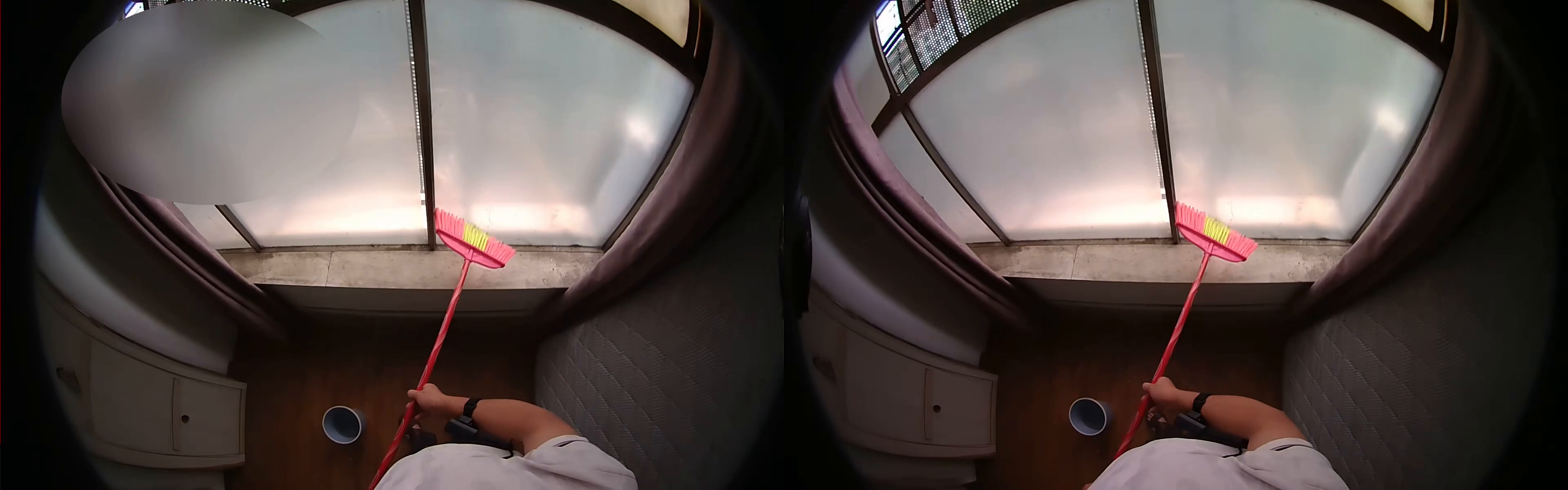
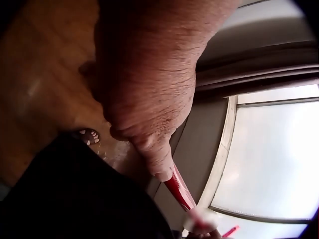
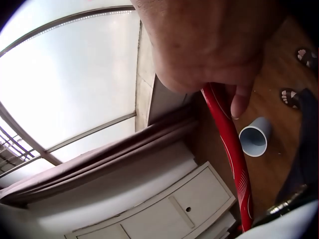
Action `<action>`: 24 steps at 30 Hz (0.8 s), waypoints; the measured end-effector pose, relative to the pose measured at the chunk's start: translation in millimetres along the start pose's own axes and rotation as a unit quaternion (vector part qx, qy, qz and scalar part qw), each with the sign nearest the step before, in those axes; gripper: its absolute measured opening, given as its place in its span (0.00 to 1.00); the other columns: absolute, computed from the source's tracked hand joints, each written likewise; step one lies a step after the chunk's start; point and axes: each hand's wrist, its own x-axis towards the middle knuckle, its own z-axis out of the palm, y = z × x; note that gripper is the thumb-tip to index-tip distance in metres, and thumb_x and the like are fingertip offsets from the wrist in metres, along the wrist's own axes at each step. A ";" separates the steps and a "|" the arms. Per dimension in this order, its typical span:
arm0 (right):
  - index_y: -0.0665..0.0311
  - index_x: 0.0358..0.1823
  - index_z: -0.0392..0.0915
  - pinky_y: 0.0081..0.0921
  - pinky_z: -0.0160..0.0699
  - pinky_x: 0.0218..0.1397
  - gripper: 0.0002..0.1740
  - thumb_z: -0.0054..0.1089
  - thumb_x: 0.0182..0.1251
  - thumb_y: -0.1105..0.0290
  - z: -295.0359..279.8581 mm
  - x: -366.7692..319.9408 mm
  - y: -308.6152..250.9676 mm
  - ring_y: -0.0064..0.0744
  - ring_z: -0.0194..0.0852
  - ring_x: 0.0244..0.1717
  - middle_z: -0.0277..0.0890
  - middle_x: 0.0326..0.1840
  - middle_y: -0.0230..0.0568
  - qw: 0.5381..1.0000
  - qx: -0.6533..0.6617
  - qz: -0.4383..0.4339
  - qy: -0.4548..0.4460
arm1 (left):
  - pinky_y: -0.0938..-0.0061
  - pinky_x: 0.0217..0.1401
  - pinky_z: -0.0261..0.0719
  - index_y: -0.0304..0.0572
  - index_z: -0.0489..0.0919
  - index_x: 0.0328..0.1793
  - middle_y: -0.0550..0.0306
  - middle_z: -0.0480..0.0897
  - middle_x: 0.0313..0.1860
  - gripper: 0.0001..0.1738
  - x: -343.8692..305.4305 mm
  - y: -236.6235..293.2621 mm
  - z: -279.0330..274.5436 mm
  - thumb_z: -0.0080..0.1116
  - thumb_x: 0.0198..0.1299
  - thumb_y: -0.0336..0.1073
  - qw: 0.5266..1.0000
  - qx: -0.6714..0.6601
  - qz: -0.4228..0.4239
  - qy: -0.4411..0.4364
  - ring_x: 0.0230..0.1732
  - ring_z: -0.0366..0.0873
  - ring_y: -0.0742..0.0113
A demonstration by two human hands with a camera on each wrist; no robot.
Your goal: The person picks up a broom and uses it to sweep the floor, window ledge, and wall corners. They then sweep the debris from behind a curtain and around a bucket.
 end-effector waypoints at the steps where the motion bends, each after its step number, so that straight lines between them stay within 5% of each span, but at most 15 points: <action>1: 0.74 0.39 0.71 0.34 0.83 0.22 0.15 0.48 0.70 0.66 -4.5 -15.0 -2.3 0.44 0.82 0.27 0.80 0.33 0.50 1.000 0.010 0.001 -0.019 | 0.57 0.33 0.73 0.42 0.79 0.39 0.36 0.80 0.32 0.20 -0.6 3.4 -0.7 0.56 0.62 0.53 1.000 0.010 0.002 0.006 0.31 0.75 0.39; 5: 0.70 0.39 0.72 0.33 0.85 0.27 0.11 0.46 0.67 0.67 -41.2 -35.6 -18.5 0.42 0.83 0.31 0.81 0.34 0.47 0.991 0.111 -0.072 0.004 | 0.56 0.33 0.73 0.41 0.78 0.39 0.35 0.80 0.31 0.20 24.4 45.6 -0.9 0.57 0.61 0.53 0.991 0.098 0.078 0.051 0.31 0.74 0.37; 7: 0.67 0.36 0.72 0.31 0.83 0.26 0.09 0.45 0.65 0.69 -65.9 -38.9 -46.3 0.39 0.83 0.29 0.81 0.31 0.45 0.980 0.155 -0.122 0.025 | 0.55 0.29 0.73 0.43 0.78 0.32 0.45 0.81 0.24 0.21 44.4 94.1 -1.0 0.61 0.59 0.54 0.955 0.224 0.160 0.110 0.28 0.80 0.44; 10: 0.65 0.32 0.73 0.29 0.78 0.25 0.08 0.45 0.62 0.71 -80.2 -22.4 -85.4 0.38 0.83 0.29 0.81 0.28 0.42 0.979 0.157 -0.126 0.021 | 0.53 0.28 0.74 0.45 0.76 0.28 0.45 0.81 0.25 0.22 50.3 136.3 8.5 0.63 0.55 0.57 0.951 0.210 0.155 0.165 0.28 0.79 0.41; 15: 0.69 0.35 0.78 0.33 0.84 0.29 0.12 0.47 0.64 0.69 1.1 12.1 -75.1 0.40 0.84 0.33 0.82 0.32 0.46 0.982 0.100 -0.040 -0.157 | 0.55 0.30 0.73 0.41 0.77 0.33 0.38 0.80 0.27 0.21 9.5 69.7 -0.9 0.61 0.58 0.54 0.959 0.195 0.048 0.200 0.29 0.77 0.39; 20: 0.69 0.34 0.77 0.28 0.82 0.27 0.11 0.47 0.63 0.70 44.7 0.1 -38.4 0.35 0.81 0.28 0.81 0.31 0.44 0.979 0.076 -0.023 -0.188 | 0.53 0.32 0.71 0.38 0.76 0.36 0.33 0.77 0.27 0.21 -26.8 41.7 -14.4 0.59 0.61 0.51 0.978 0.143 0.011 0.152 0.28 0.75 0.41; 24: 0.68 0.35 0.75 0.26 0.81 0.27 0.09 0.47 0.64 0.71 16.5 -23.1 -29.2 0.35 0.82 0.30 0.81 0.32 0.45 0.975 0.119 -0.014 -0.189 | 0.50 0.32 0.70 0.38 0.75 0.37 0.35 0.76 0.25 0.20 -23.8 41.3 -26.4 0.59 0.61 0.50 0.987 0.118 0.037 0.099 0.27 0.75 0.45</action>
